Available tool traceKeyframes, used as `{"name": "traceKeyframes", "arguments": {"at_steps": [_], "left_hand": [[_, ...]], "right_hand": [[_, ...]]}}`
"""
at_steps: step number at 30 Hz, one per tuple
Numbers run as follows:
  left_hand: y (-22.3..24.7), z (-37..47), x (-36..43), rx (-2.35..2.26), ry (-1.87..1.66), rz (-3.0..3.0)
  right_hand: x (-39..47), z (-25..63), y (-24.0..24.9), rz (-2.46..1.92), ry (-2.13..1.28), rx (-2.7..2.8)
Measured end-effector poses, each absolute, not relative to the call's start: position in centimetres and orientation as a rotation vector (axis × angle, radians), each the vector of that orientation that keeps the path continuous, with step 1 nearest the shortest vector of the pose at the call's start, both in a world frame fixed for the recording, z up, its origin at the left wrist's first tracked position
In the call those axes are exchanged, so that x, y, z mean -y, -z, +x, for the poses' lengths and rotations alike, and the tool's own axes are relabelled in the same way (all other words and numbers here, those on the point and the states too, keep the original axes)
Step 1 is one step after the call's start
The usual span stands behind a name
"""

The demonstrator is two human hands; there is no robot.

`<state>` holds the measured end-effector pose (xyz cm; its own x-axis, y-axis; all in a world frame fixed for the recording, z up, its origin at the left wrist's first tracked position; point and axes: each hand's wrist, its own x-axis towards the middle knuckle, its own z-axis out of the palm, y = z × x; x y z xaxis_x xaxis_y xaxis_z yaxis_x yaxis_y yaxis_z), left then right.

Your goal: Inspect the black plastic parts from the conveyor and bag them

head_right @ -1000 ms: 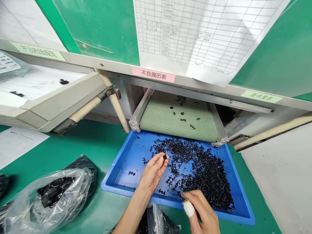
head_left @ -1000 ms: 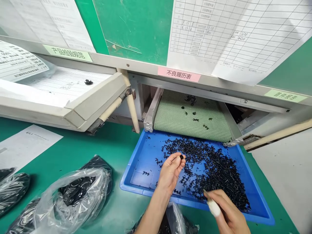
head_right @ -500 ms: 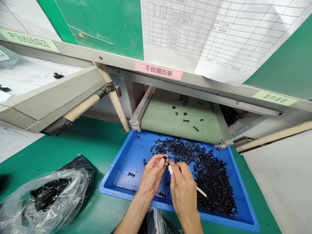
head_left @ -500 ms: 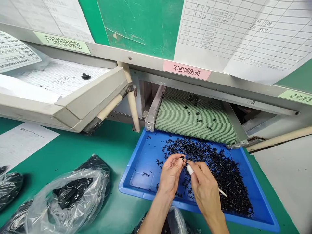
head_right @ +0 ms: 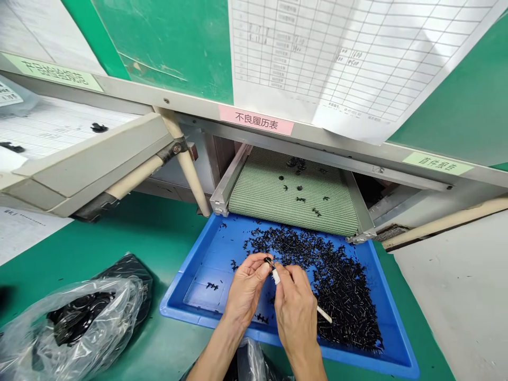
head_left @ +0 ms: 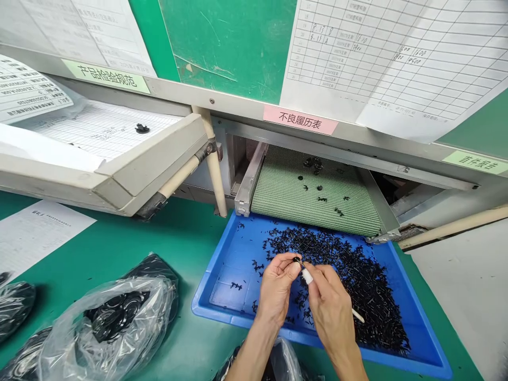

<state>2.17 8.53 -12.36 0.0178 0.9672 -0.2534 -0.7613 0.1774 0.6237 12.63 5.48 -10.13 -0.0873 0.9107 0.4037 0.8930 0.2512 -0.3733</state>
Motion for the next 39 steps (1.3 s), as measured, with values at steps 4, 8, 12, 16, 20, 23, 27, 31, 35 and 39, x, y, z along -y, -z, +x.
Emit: {"name": "traceKeyframes", "arguments": {"at_steps": [4, 8, 12, 16, 20, 23, 27, 31, 35, 39], "left_hand": [[12.4, 2.2, -8.2, -0.837, -1.441, 0.448], [12.3, 2.2, -8.1, -0.911, -1.439, 0.537], [12.5, 2.2, -8.5, -0.947, -1.43, 0.533], [12.9, 1.9, -9.2, -0.908, -1.368, 0.194], [13.1, 1.5, -9.5, -0.818, -1.288, 0.016], [13.2, 1.5, -9.5, -0.769, -1.299, 0.021], [13.4, 1.5, -9.8, -0.779, -1.282, -0.026], [13.2, 1.4, -9.8, -0.832, -1.28, -0.042], [13.0, 1.4, -9.6, -0.814, -1.288, -0.004], [12.9, 1.3, -9.6, -0.78, -1.297, 0.022]], "right_hand": [[-5.4, 12.5, 9.8, -1.654, -0.096, 1.97], [-5.9, 13.1, 9.6, -1.662, -0.489, 1.896], [-6.9, 14.6, 10.0, -1.816, -0.576, 1.73], [-8.7, 16.8, 9.1, -1.798, -0.338, 1.738], [-12.6, 19.0, 6.6, -1.746, -0.105, 1.751], [-16.6, 20.3, 4.7, -1.732, 0.072, 1.79], [-20.9, 20.8, 2.4, -1.702, 0.156, 1.957], [-22.3, 19.7, 1.4, -1.701, 0.087, 2.057], [-24.0, 18.3, 1.2, -1.724, 0.015, 2.006], [-25.7, 17.7, 0.5, -1.706, -0.104, 1.996]]}}
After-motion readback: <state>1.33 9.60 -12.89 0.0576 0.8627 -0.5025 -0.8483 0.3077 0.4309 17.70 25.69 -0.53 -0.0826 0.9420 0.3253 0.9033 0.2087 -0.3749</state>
